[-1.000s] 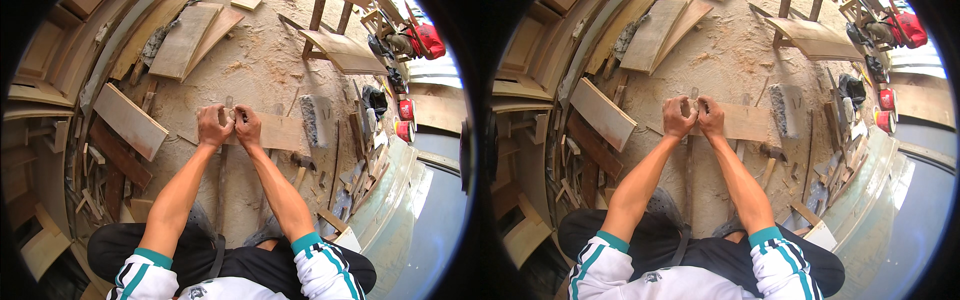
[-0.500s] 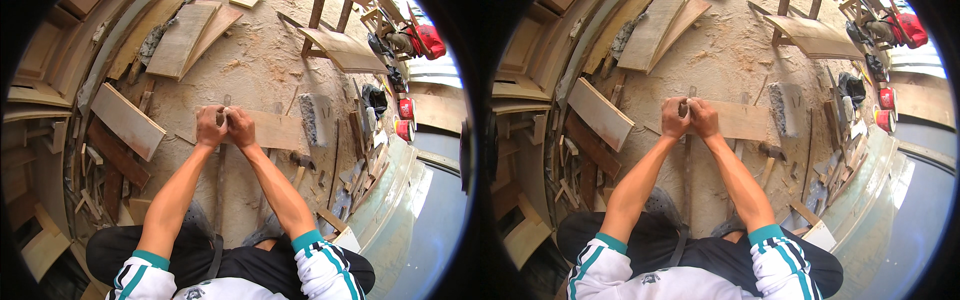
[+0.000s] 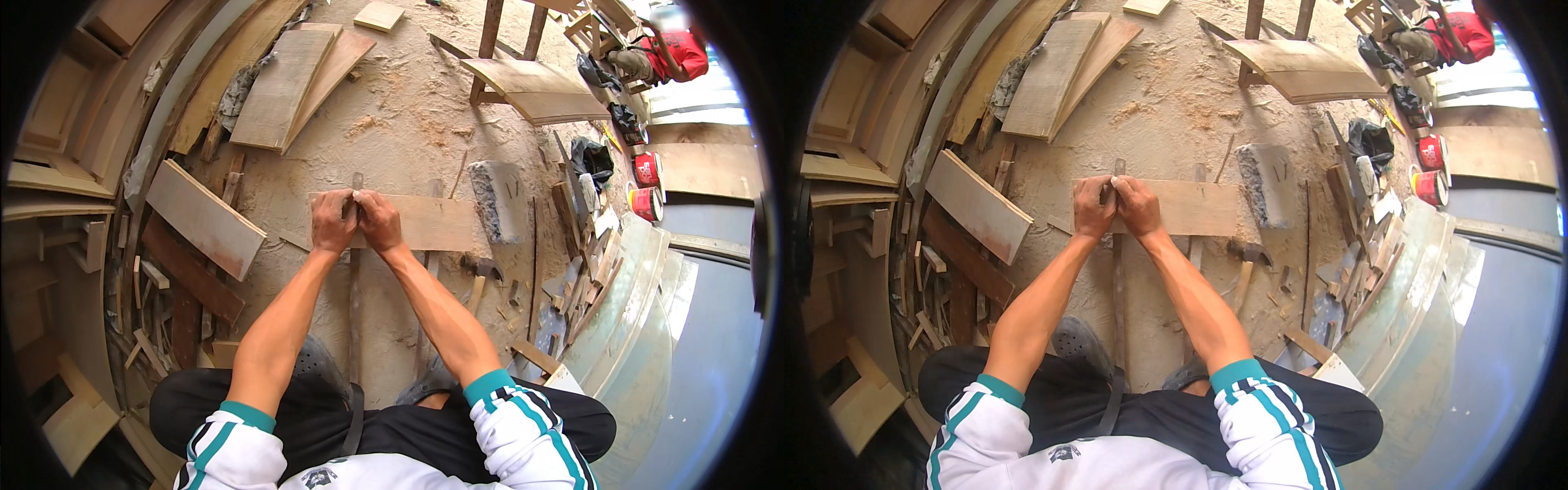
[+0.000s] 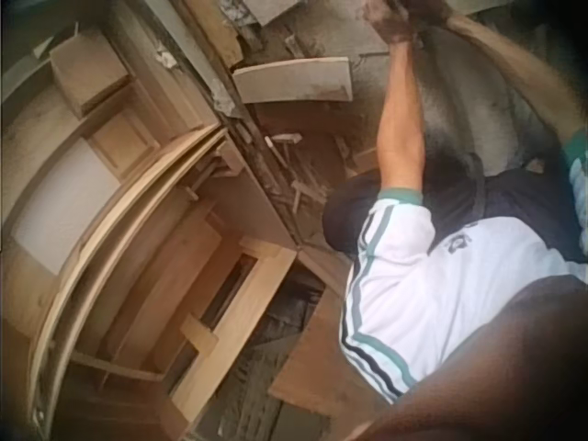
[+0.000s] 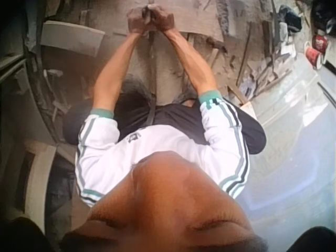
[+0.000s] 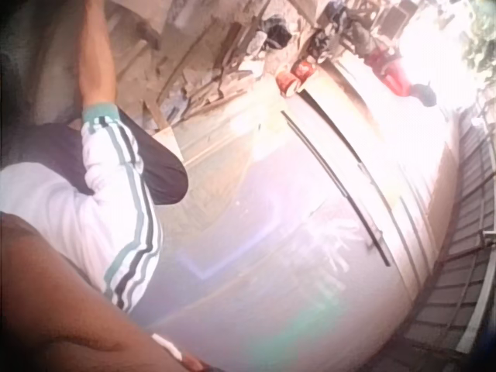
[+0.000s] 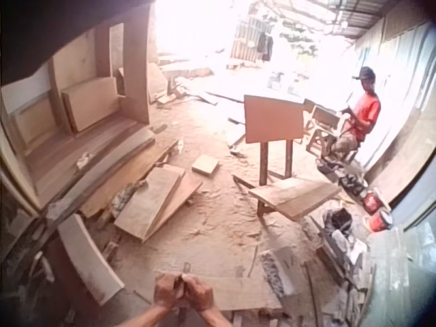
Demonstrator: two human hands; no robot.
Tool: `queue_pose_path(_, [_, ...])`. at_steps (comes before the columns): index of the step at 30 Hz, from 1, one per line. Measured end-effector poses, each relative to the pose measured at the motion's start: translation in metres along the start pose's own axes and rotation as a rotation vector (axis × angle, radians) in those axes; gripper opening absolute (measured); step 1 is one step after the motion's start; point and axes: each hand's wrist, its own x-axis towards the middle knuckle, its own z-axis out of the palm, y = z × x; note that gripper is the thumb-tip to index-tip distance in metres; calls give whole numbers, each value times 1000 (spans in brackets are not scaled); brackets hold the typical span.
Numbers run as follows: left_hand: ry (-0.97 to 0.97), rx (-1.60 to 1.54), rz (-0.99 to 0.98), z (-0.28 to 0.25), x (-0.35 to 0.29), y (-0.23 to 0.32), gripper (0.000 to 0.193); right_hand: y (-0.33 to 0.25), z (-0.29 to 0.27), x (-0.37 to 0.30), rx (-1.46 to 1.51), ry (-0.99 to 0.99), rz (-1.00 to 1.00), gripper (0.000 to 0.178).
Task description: The person sits on the floor and assembles a wooden chair by nailing a plank to the frame. They position the plank, hammer nails into it, and repeatedly adjust the plank and frame to ensure alignment.
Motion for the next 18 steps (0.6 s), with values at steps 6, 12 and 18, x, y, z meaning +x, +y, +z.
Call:
queue_pose_path(6, [9, -22, -3, 4, -4, -3, 16, -4, 0, -3, 26, 25, 43, 30])
queue_pose_path(12, [2, -8, 19, 9, -4, -12, 10, -12, -5, -1, 7, 60, 33, 25])
queue_pose_path(18, [11, -9, -21, -1, -7, -13, 9, -27, -92, -34, -10, 320, 737, 24])
